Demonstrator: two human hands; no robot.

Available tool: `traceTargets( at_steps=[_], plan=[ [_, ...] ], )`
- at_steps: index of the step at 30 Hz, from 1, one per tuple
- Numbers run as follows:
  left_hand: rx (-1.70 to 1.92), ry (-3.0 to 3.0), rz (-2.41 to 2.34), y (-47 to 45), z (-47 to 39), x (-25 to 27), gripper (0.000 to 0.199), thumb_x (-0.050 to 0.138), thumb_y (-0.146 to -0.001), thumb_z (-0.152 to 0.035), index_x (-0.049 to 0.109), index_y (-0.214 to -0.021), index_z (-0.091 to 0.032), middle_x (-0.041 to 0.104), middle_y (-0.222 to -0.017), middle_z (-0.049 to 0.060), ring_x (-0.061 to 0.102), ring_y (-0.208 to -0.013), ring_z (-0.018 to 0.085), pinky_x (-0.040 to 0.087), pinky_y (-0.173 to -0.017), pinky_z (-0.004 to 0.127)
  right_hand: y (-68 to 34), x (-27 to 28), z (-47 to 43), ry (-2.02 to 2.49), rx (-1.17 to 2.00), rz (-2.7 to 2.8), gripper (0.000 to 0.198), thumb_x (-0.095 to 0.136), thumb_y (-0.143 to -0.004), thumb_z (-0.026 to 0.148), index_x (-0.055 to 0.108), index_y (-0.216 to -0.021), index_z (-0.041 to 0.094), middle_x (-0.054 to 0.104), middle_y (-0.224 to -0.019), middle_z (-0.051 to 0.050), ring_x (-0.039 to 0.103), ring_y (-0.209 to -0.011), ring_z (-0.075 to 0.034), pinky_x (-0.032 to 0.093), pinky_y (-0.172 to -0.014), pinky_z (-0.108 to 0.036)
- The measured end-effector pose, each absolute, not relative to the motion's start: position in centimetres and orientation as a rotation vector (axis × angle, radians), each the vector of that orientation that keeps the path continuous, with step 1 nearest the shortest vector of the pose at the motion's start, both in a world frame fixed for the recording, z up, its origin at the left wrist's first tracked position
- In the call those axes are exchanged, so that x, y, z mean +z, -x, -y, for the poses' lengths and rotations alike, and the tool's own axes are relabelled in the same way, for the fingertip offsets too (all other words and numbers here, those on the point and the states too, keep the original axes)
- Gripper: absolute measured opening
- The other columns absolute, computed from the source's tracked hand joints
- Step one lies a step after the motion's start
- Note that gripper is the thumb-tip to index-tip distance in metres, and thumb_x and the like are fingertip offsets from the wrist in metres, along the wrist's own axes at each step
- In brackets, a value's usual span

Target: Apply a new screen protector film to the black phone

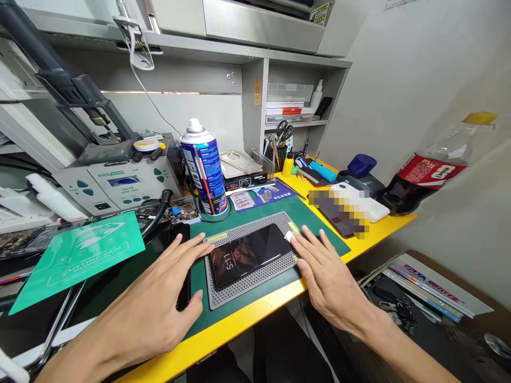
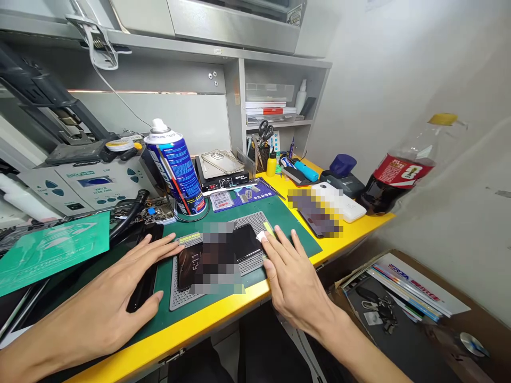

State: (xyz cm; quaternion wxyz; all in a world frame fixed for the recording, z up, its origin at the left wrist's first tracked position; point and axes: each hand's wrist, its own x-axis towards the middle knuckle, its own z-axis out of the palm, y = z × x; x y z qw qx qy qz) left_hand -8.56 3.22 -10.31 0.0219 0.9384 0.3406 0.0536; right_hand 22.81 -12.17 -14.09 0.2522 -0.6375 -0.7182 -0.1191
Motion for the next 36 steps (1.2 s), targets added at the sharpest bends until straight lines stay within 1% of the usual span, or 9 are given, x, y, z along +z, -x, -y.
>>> traceTargets(
  at_steps=[5,8,11,14,23,26,30,34,36],
  plan=[
    [0.223,-2.936,-1.046,8.5,-3.3,-10.3,0.067,0.048,-0.089,-0.044,0.039,-0.154,-0.029,0.036,-0.163,0.001,0.026,-0.152,0.034,0.040,-0.115,0.060,-24.3,-13.0,12.7,1.640,0.183,1.456,0.045,0.048,-0.105,0.032,0.054,-0.147,0.021,0.053,-0.153,-0.008,0.039,-0.149,-0.027,0.023,-0.126,-0.057],
    [0.270,-2.971,-1.036,8.3,-3.3,-10.3,0.065,0.048,-0.089,-0.047,0.044,-0.151,-0.029,0.041,-0.160,0.002,0.032,-0.150,0.033,0.043,-0.113,0.058,-24.7,-10.9,13.1,1.361,0.675,0.917,0.039,0.056,-0.100,0.041,0.069,-0.132,0.023,0.062,-0.145,-0.008,0.050,-0.142,-0.030,0.031,-0.124,-0.054],
    [0.340,-3.021,-1.004,8.3,-3.4,-10.4,0.063,0.048,-0.089,-0.049,0.047,-0.149,-0.029,0.046,-0.157,0.002,0.037,-0.147,0.033,0.048,-0.109,0.056,-24.8,-9.0,13.4,1.017,1.060,0.503,0.025,0.067,-0.091,0.029,0.079,-0.110,0.018,0.072,-0.131,-0.012,0.061,-0.130,-0.034,0.044,-0.116,-0.052],
    [0.409,-3.059,-0.962,8.5,-3.7,-10.8,0.063,0.048,-0.090,-0.048,0.044,-0.151,-0.031,0.048,-0.156,0.002,0.040,-0.146,0.034,0.050,-0.106,0.057,-24.8,-8.2,13.6,0.915,1.216,0.318,0.022,0.067,-0.084,0.014,0.079,-0.102,0.012,0.074,-0.125,-0.014,0.064,-0.126,-0.035,0.050,-0.111,-0.049],
    [0.437,-3.039,-0.954,8.9,-4.4,-12.2,0.064,0.051,-0.090,-0.046,0.040,-0.152,-0.032,0.047,-0.157,0.002,0.038,-0.147,0.035,0.048,-0.109,0.058,-24.6,-8.7,14.0,1.092,1.140,0.311,0.017,0.068,-0.090,0.021,0.078,-0.101,0.012,0.078,-0.116,-0.014,0.076,-0.104,-0.028,0.059,-0.100,-0.041],
    [0.423,-2.994,-0.968,8.8,-4.7,-12.3,0.067,0.054,-0.089,-0.046,0.039,-0.153,-0.032,0.048,-0.157,0.004,0.038,-0.147,0.036,0.046,-0.112,0.058,-25.5,-8.2,13.9,1.196,1.073,0.385,0.020,0.069,-0.090,0.021,0.076,-0.106,0.012,0.077,-0.117,-0.015,0.076,-0.103,-0.028,0.062,-0.094,-0.040],
    [0.509,-2.923,-0.945,8.3,-4.4,-10.7,0.069,0.060,-0.088,-0.044,0.039,-0.152,-0.031,0.048,-0.157,0.008,0.039,-0.147,0.040,0.043,-0.113,0.063,-29.8,-6.5,11.5,1.398,0.837,0.506,0.020,0.068,-0.094,0.023,0.071,-0.112,0.013,0.073,-0.119,-0.012,0.072,-0.101,-0.022,0.062,-0.084,-0.034],
    [0.848,-2.712,-0.821,8.0,-0.1,-10.8,0.066,0.070,-0.082,-0.035,0.050,-0.145,-0.036,0.049,-0.156,0.003,0.033,-0.151,0.039,0.024,-0.124,0.065,-35.1,-4.4,6.2,1.636,0.667,0.577,0.032,0.066,-0.098,0.034,0.063,-0.124,0.015,0.066,-0.123,-0.010,0.068,-0.103,-0.023,0.059,-0.086,-0.043],
    [0.766,-2.216,-0.816,7.8,3.5,-13.1,0.050,0.070,-0.083,-0.034,0.063,-0.132,-0.039,0.059,-0.146,0.001,0.040,-0.147,0.038,0.025,-0.125,0.061,-36.6,-3.5,3.2,1.732,0.616,0.604,0.035,0.066,-0.097,0.035,0.062,-0.126,0.015,0.065,-0.125,-0.011,0.067,-0.105,-0.024,0.058,-0.088,-0.043]
  ],
)
